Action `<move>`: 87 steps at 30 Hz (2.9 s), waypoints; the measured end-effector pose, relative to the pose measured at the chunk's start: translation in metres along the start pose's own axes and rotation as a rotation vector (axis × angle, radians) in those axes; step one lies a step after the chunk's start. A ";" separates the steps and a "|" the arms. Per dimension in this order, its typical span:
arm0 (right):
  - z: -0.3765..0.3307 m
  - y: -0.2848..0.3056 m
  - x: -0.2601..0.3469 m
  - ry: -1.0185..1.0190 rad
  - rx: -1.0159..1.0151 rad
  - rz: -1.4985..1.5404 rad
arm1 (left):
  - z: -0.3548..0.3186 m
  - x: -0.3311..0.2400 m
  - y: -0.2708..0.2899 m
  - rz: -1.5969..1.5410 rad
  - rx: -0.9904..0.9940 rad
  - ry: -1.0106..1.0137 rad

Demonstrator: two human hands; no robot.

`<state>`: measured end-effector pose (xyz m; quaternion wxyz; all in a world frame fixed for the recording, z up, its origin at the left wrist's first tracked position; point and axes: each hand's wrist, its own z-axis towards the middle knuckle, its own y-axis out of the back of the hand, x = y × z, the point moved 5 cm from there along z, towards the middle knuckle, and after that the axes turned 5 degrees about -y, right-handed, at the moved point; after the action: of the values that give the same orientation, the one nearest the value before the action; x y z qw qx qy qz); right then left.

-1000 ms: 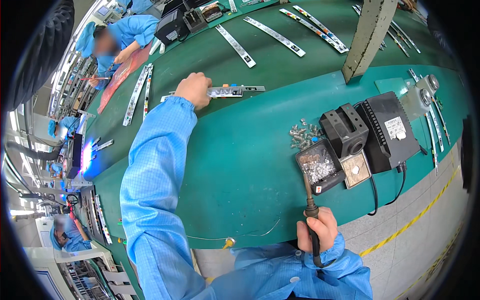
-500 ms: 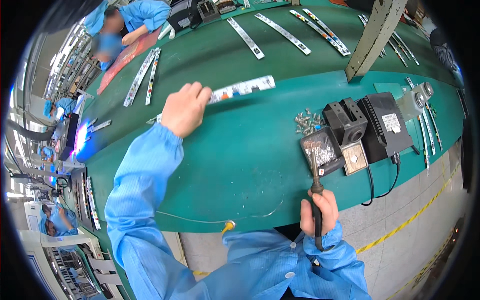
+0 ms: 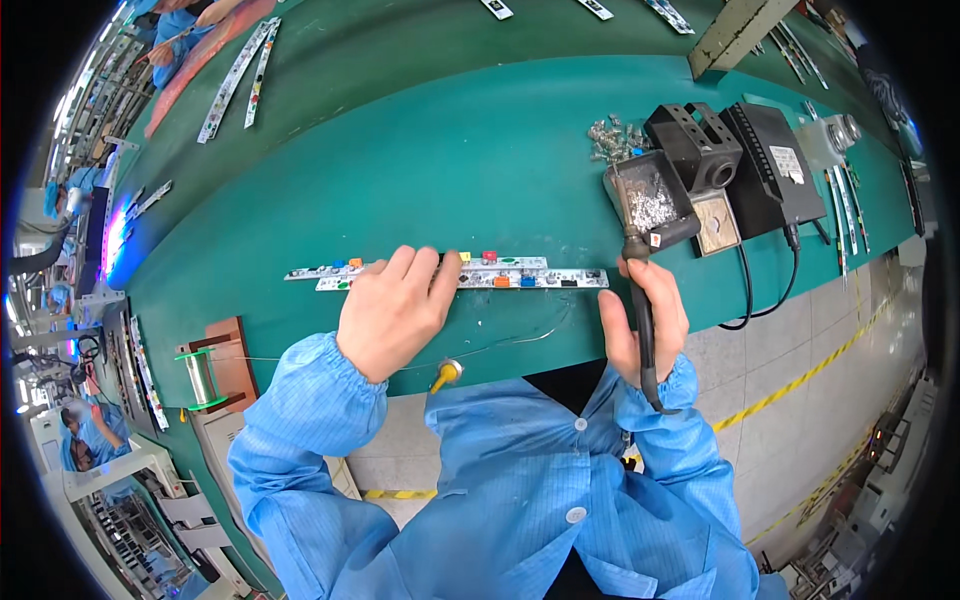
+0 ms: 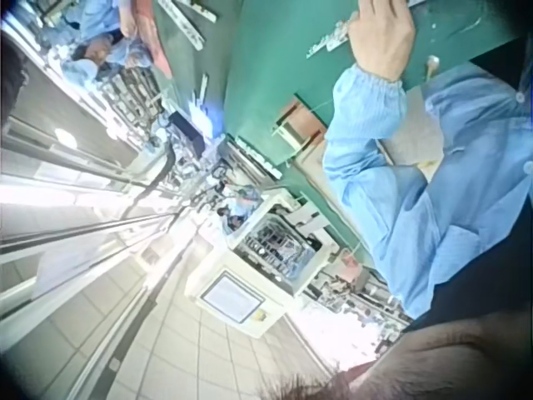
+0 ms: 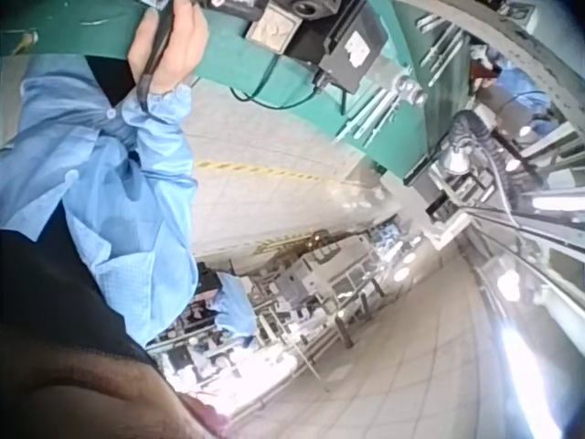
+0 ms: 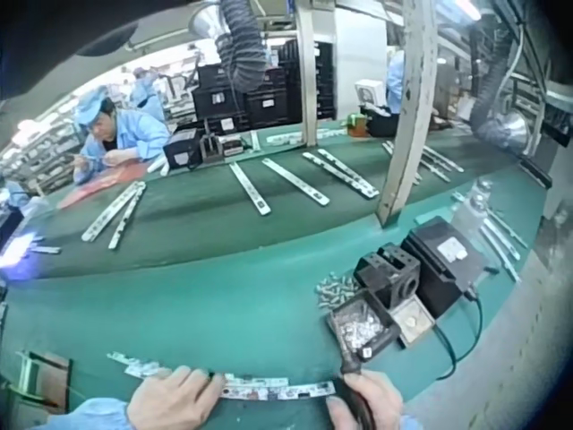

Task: Soldering electronic components onto LED circuit strips at an assembly station.

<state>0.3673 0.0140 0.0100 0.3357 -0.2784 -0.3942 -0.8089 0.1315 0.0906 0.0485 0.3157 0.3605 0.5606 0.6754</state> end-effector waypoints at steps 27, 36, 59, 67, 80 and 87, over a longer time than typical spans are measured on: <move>0.004 0.003 0.013 0.188 0.117 0.008 | -0.032 0.065 -0.009 -0.636 -0.026 0.281; 0.012 -0.006 0.013 0.078 0.048 -0.132 | -0.026 0.084 0.006 -0.691 -0.097 0.289; 0.016 -0.028 0.036 -0.118 0.063 0.453 | -0.006 0.040 -0.005 -1.959 -0.969 0.714; 0.023 -0.019 0.020 -0.350 0.032 0.803 | -0.070 0.096 -0.003 -2.058 -1.042 0.626; 0.040 -0.031 0.012 -0.105 0.172 -0.009 | -0.117 0.089 -0.042 -0.874 -0.446 0.786; 0.041 -0.040 0.005 0.088 0.083 -0.036 | -0.114 0.092 -0.036 -0.498 -0.467 0.672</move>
<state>0.3410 0.0650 0.0173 0.3494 -0.2213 -0.4174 -0.8091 -0.0130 0.1127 0.0127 0.3416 -0.1035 0.5343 0.7663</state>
